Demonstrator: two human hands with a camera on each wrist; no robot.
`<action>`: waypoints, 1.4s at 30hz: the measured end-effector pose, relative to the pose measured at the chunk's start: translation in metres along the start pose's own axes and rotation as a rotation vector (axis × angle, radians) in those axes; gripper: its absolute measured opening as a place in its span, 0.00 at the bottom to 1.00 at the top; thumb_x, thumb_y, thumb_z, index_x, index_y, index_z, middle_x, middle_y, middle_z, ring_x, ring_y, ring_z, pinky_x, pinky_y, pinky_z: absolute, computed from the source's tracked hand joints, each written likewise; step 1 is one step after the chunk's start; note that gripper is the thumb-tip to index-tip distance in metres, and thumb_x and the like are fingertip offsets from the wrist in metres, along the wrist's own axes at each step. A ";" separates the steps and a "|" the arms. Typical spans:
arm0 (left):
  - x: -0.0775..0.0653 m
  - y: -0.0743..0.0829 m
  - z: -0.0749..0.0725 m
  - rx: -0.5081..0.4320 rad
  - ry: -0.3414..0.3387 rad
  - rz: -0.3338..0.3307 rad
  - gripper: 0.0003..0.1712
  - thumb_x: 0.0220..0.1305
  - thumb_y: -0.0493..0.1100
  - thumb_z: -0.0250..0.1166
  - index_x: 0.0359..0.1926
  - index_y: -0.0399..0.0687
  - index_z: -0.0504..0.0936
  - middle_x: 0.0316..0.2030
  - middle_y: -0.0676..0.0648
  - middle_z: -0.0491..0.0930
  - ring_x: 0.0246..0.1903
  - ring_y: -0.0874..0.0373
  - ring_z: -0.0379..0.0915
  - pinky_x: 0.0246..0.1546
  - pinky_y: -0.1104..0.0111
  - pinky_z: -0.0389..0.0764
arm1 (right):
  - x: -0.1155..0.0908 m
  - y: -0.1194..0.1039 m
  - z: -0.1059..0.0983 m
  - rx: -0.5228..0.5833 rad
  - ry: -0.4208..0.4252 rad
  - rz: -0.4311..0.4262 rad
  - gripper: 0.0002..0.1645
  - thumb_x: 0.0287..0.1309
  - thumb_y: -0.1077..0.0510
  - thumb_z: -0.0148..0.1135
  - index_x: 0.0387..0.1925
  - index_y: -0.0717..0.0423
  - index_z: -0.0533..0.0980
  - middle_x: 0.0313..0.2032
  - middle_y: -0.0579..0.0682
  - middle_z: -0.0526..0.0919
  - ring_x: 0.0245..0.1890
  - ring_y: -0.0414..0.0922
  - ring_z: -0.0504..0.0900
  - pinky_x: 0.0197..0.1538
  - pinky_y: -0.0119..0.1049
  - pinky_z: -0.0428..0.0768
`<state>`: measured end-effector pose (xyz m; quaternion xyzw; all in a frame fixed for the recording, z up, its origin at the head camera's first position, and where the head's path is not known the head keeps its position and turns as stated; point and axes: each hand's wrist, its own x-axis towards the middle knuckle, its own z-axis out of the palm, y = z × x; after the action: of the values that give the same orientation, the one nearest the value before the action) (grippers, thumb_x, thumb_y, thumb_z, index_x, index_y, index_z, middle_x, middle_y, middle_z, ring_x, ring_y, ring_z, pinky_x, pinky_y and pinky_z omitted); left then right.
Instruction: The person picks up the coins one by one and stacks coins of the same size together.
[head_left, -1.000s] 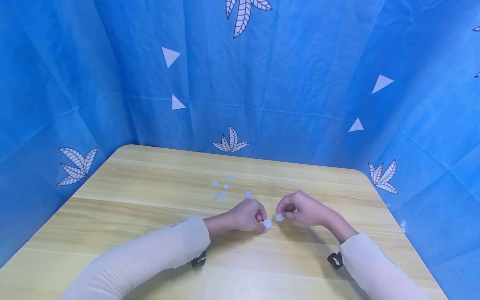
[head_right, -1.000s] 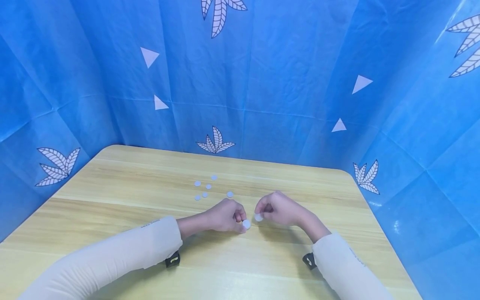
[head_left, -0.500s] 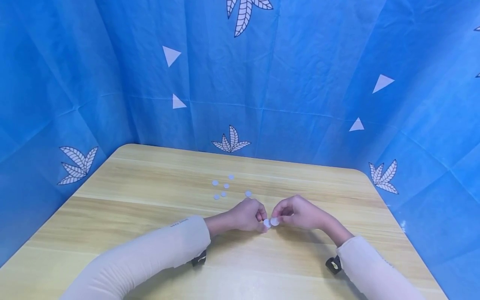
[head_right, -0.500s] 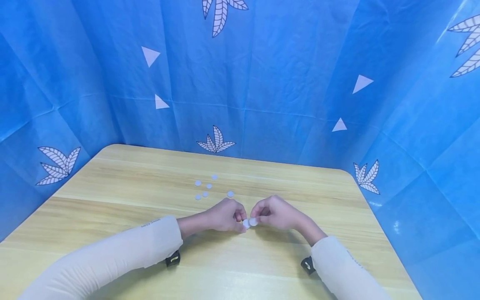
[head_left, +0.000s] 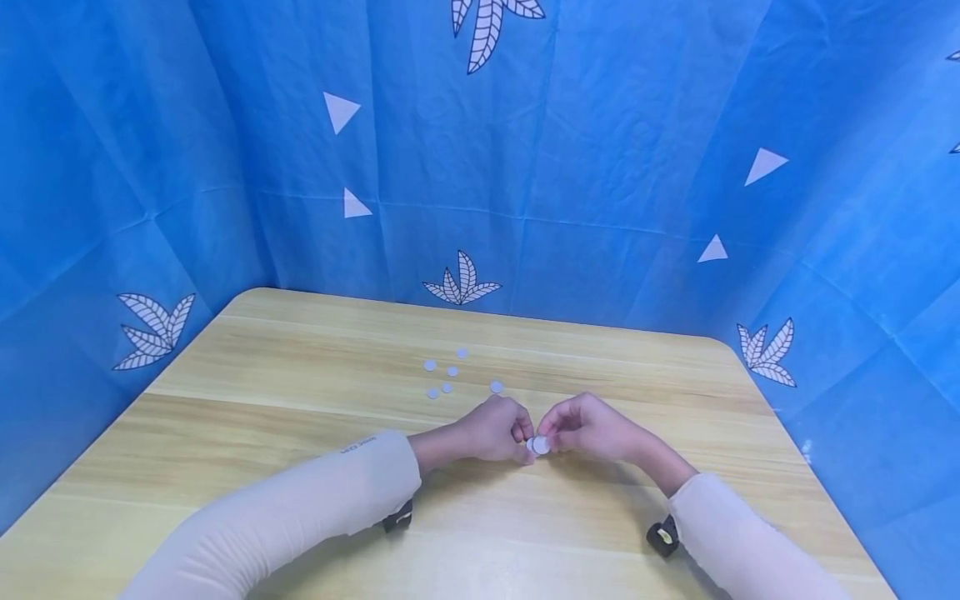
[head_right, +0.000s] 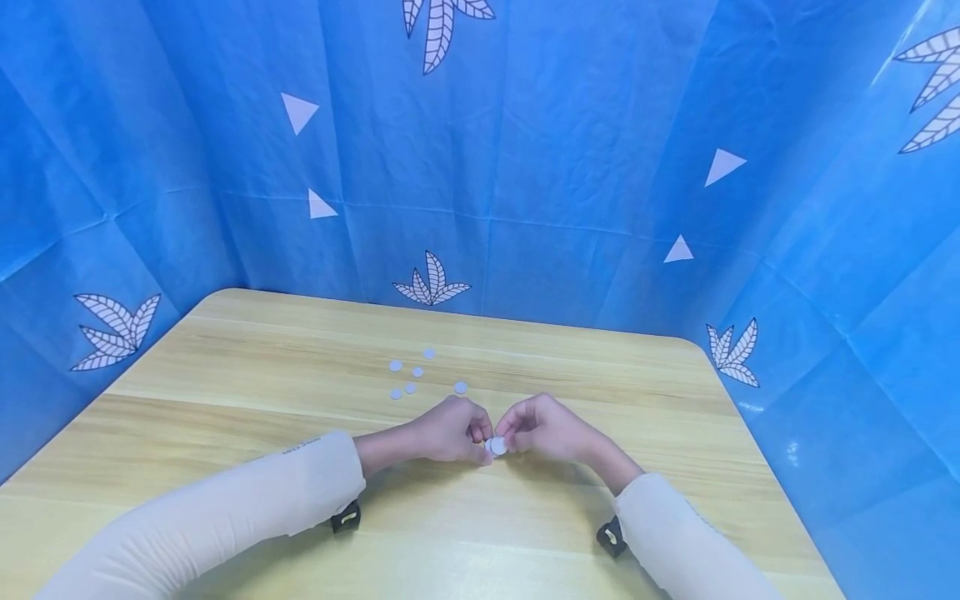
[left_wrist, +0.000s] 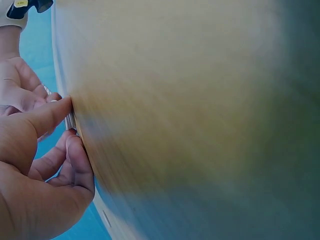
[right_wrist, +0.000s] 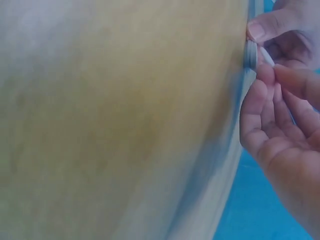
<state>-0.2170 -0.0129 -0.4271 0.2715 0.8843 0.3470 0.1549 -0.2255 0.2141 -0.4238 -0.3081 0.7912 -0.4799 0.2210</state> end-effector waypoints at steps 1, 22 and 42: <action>0.000 0.000 0.000 -0.001 0.000 0.000 0.12 0.54 0.40 0.80 0.35 0.44 0.85 0.28 0.55 0.79 0.29 0.65 0.74 0.33 0.76 0.78 | 0.000 0.000 0.001 0.003 0.006 0.014 0.09 0.60 0.72 0.65 0.43 0.68 0.82 0.40 0.61 0.87 0.39 0.50 0.86 0.43 0.35 0.85; 0.000 0.000 -0.001 0.000 0.000 -0.008 0.13 0.54 0.40 0.80 0.36 0.43 0.85 0.30 0.54 0.79 0.30 0.64 0.74 0.34 0.76 0.78 | 0.004 0.002 0.006 -0.021 0.043 0.074 0.10 0.61 0.71 0.66 0.45 0.67 0.82 0.40 0.57 0.88 0.40 0.46 0.86 0.43 0.32 0.85; -0.003 0.001 -0.001 -0.018 0.010 0.006 0.12 0.53 0.38 0.80 0.36 0.40 0.86 0.28 0.53 0.79 0.27 0.64 0.72 0.33 0.76 0.78 | 0.003 0.002 0.011 -0.085 0.046 0.047 0.13 0.56 0.70 0.72 0.44 0.66 0.83 0.38 0.56 0.88 0.40 0.50 0.87 0.45 0.33 0.85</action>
<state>-0.2151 -0.0145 -0.4256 0.2712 0.8809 0.3569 0.1520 -0.2211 0.2057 -0.4304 -0.2873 0.8228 -0.4475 0.2005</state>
